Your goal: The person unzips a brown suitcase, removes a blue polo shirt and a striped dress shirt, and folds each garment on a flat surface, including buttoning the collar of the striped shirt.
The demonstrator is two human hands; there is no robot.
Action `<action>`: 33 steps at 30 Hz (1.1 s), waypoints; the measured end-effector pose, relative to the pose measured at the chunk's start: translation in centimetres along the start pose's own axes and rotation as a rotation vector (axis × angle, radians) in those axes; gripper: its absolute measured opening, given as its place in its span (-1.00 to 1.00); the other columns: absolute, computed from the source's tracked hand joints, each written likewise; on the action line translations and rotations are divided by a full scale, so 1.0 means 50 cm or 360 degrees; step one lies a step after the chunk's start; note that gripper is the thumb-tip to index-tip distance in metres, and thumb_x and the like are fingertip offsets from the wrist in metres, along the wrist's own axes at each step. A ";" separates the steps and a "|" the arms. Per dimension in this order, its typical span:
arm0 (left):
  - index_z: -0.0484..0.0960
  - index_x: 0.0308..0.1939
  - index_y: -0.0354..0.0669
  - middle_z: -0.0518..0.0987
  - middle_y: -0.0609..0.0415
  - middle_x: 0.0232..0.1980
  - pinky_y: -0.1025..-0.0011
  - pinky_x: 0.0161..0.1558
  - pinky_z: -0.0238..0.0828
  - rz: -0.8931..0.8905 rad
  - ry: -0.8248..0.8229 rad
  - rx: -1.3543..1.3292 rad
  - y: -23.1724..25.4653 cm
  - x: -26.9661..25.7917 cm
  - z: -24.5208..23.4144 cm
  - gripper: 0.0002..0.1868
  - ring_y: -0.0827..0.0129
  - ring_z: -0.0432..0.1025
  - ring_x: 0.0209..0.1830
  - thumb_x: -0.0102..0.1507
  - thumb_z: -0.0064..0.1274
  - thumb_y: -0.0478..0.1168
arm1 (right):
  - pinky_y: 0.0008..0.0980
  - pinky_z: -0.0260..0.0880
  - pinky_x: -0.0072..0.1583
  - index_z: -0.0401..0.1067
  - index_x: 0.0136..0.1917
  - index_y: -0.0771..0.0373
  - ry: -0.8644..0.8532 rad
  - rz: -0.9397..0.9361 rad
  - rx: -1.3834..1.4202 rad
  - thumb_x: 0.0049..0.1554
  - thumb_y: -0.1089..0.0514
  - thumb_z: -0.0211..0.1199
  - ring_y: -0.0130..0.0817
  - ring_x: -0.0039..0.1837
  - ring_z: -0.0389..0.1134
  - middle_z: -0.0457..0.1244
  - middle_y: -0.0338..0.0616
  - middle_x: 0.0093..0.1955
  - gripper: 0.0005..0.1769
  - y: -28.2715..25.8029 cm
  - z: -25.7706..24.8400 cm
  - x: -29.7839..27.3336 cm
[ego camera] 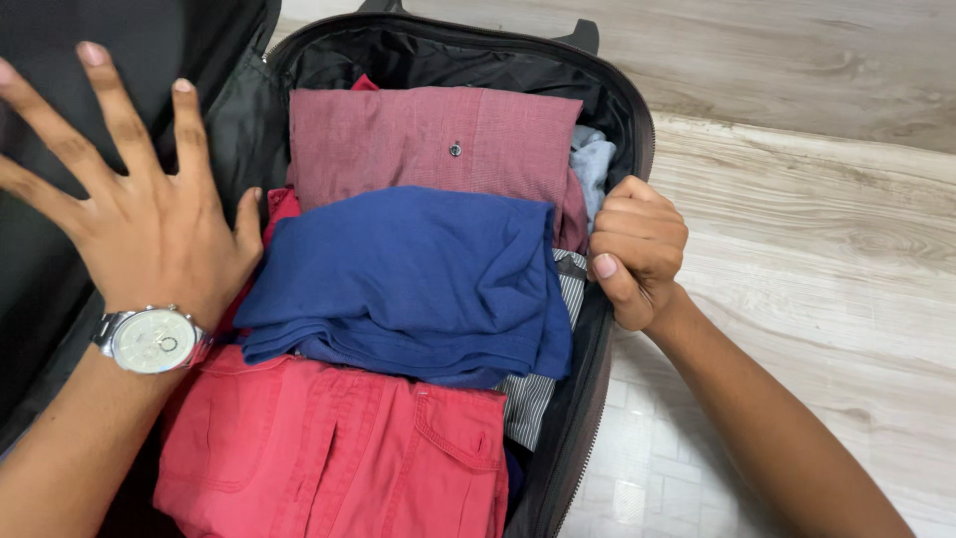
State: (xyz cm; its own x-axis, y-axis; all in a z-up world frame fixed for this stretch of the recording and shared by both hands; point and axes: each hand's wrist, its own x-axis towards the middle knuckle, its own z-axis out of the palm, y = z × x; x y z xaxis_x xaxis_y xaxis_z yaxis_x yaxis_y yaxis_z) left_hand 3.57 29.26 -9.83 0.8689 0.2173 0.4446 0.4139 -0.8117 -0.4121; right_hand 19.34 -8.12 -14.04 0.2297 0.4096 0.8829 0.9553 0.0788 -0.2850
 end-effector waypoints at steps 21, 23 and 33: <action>0.32 0.52 -0.17 0.00 -0.35 0.68 -0.77 0.37 -0.56 0.0015 0.0048 -0.0753 0.030 0.026 -0.050 -0.23 -0.67 -0.39 0.63 0.31 0.08 0.11 | -0.19 0.09 -0.06 0.20 -0.50 0.21 0.0009 0.0074 -0.0039 0.19 0.06 -0.01 -0.23 -0.33 0.11 0.05 -0.18 -0.47 -0.56 -0.007 0.000 -0.007; 0.33 0.50 -0.20 0.04 -0.36 0.67 -0.80 0.37 -0.59 0.0058 0.0098 -0.0870 0.041 0.033 -0.071 -0.23 -0.70 -0.37 0.63 0.29 0.04 0.11 | -0.19 0.09 -0.06 0.21 -0.50 0.21 0.0006 0.0079 -0.0039 0.18 0.06 -0.01 -0.23 -0.33 0.10 0.04 -0.18 -0.47 -0.56 -0.007 -0.001 -0.007; 0.47 0.37 -0.19 0.27 -0.25 0.54 -0.34 0.53 -0.28 0.0645 0.0026 -0.1154 0.100 0.043 -0.101 -0.37 -0.34 -0.04 0.62 0.32 0.05 0.10 | -0.18 0.10 -0.07 0.22 -0.50 0.21 0.0010 0.0082 -0.0044 0.14 0.07 0.01 -0.23 -0.34 0.09 0.03 -0.18 -0.48 -0.60 -0.001 -0.001 -0.013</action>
State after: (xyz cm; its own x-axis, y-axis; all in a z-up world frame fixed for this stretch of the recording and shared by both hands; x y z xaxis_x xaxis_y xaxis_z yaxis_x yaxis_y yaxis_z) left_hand 6.13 22.92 -6.92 0.9066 -0.1705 0.3861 -0.2130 -0.9746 0.0696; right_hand 19.15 -8.44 -14.57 0.2800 0.4066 0.8697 0.9469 0.0325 -0.3200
